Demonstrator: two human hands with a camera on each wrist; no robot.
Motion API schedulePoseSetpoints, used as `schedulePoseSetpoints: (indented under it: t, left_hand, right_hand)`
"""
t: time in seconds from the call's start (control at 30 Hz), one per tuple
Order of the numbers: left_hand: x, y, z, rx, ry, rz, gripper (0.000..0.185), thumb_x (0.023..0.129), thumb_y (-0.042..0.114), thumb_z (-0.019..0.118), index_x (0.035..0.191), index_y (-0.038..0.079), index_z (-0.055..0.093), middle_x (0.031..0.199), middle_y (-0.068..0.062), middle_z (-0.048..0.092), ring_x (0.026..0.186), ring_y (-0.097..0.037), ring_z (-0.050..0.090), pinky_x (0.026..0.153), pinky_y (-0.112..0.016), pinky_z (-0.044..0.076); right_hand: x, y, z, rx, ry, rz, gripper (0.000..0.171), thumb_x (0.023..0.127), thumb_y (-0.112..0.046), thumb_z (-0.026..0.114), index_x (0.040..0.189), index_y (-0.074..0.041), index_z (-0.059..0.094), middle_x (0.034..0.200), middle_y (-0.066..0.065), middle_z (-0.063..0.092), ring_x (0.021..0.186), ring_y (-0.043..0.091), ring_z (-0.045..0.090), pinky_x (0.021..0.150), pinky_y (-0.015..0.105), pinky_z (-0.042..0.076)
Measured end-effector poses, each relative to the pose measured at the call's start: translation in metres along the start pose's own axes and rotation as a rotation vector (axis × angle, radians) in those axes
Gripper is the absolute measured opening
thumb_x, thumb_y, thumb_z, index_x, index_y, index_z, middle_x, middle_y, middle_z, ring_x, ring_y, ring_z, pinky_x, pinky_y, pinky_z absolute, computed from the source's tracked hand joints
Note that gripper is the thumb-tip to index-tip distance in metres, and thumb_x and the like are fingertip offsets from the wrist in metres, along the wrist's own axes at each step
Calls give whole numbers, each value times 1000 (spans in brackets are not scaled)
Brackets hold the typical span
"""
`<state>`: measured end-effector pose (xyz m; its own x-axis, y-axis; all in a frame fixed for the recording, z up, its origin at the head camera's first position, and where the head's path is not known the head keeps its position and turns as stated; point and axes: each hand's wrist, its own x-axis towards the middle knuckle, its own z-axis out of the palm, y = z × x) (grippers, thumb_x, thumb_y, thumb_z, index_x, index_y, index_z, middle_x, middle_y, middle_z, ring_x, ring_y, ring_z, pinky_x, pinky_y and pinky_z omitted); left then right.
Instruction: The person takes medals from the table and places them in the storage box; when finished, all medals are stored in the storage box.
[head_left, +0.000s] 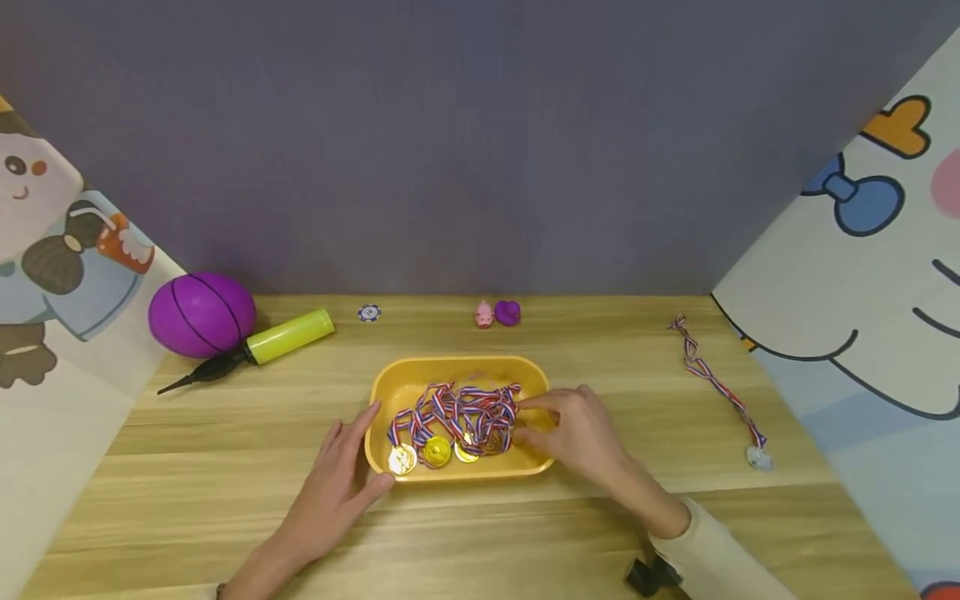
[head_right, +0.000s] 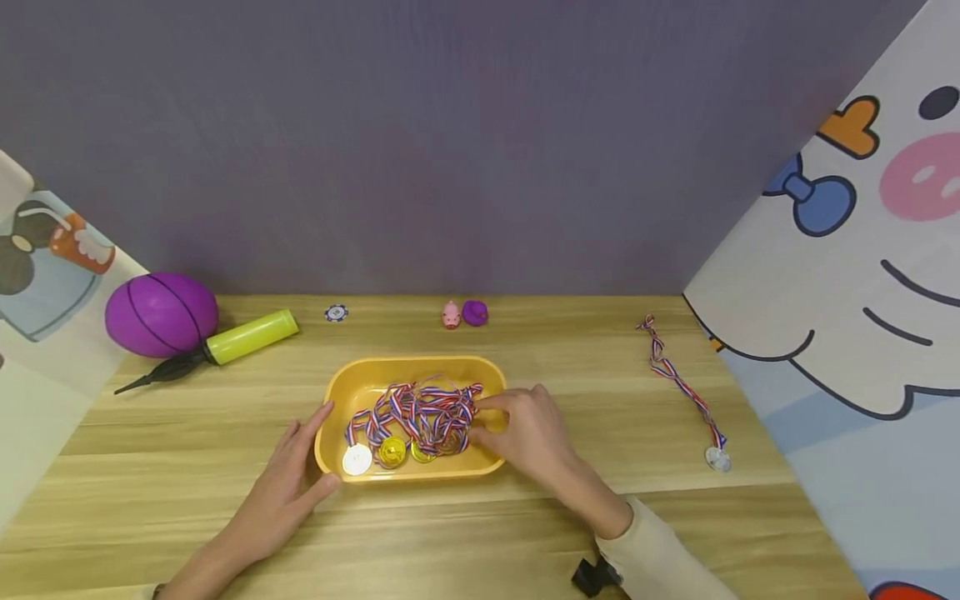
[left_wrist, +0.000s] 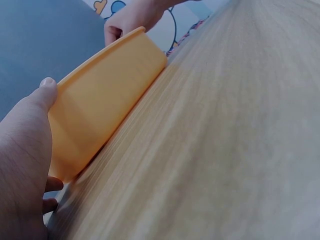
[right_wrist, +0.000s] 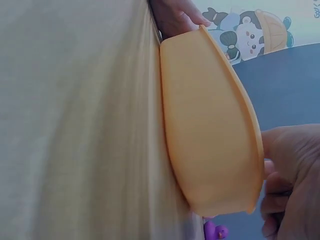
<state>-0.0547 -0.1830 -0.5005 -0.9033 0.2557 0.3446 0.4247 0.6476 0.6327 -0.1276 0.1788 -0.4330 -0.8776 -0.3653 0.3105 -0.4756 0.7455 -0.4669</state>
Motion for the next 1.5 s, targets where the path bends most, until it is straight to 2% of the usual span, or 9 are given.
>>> schedulePoseSetpoints:
  t: [0.07, 0.13, 0.3, 0.4, 0.57, 0.83, 0.93, 1.2, 1.5]
  left_hand:
    - [-1, 0, 0, 0, -3, -1, 93, 105, 35, 75, 179, 23, 20, 171, -20, 47, 155, -47, 46, 139, -34, -1]
    - [-2, 0, 1, -1, -4, -3, 94, 105, 35, 76, 179, 23, 20, 171, -20, 46, 155, -48, 46, 139, -33, -1]
    - [-2, 2, 2, -7, -4, -15, 92, 106, 37, 74, 179, 24, 19, 173, -20, 45, 156, -48, 45, 140, -38, 0]
    - [-1, 2, 3, -6, -5, -17, 92, 107, 38, 73, 179, 24, 19, 173, -19, 44, 157, -47, 44, 140, -42, 1]
    - [-1, 1, 2, 4, -1, -11, 91, 107, 38, 73, 179, 23, 20, 173, -19, 44, 156, -47, 45, 140, -39, 1]
    - [-1, -1, 2, 15, 8, 5, 92, 106, 37, 74, 179, 23, 20, 172, -19, 46, 155, -46, 46, 140, -37, 1]
    - [-1, -1, 1, 14, 7, 6, 92, 106, 37, 74, 179, 23, 20, 172, -20, 46, 155, -46, 46, 140, -38, 1]
    - [-1, -1, 0, 10, 4, -3, 91, 106, 39, 73, 179, 23, 21, 171, -20, 47, 156, -46, 46, 140, -39, 1]
    - [-1, 1, -1, 12, -1, -15, 90, 107, 40, 72, 179, 24, 21, 171, -21, 47, 155, -47, 46, 140, -43, 2]
  right_hand:
    - [-5, 2, 1, 25, 54, -10, 35, 78, -23, 103, 108, -13, 89, 62, -16, 48, 59, 0, 35, 75, 38, 45]
    - [-9, 5, 2, 47, 118, -29, 34, 77, -19, 103, 108, -12, 89, 62, -18, 42, 60, -2, 33, 75, 35, 44]
    - [-20, 13, 1, 123, 267, -82, 36, 74, -7, 102, 107, -9, 89, 61, -17, 43, 61, -2, 34, 71, 29, 38]
    - [-26, 19, -2, 152, 318, -86, 37, 73, -6, 101, 107, -10, 89, 60, -17, 44, 61, -1, 34, 69, 27, 38]
    - [-37, 30, -9, 140, 332, -68, 37, 74, -8, 101, 109, -12, 89, 61, -19, 46, 59, -2, 34, 70, 23, 39]
    - [-54, 44, -22, 144, 389, 13, 37, 73, -1, 101, 107, -11, 89, 59, -11, 36, 59, 1, 31, 71, 21, 34]
    - [-61, 50, -27, 136, 389, 63, 36, 75, -1, 100, 108, -11, 89, 60, -11, 35, 59, 1, 30, 67, 22, 33]
    - [-73, 71, -43, 124, 397, 180, 30, 80, 3, 97, 107, -5, 88, 56, -12, 28, 54, -8, 17, 44, 23, 25]
    - [-87, 103, -57, 64, 443, 329, 23, 83, -2, 97, 104, -4, 88, 51, -8, 28, 49, -7, 16, 40, 22, 20]
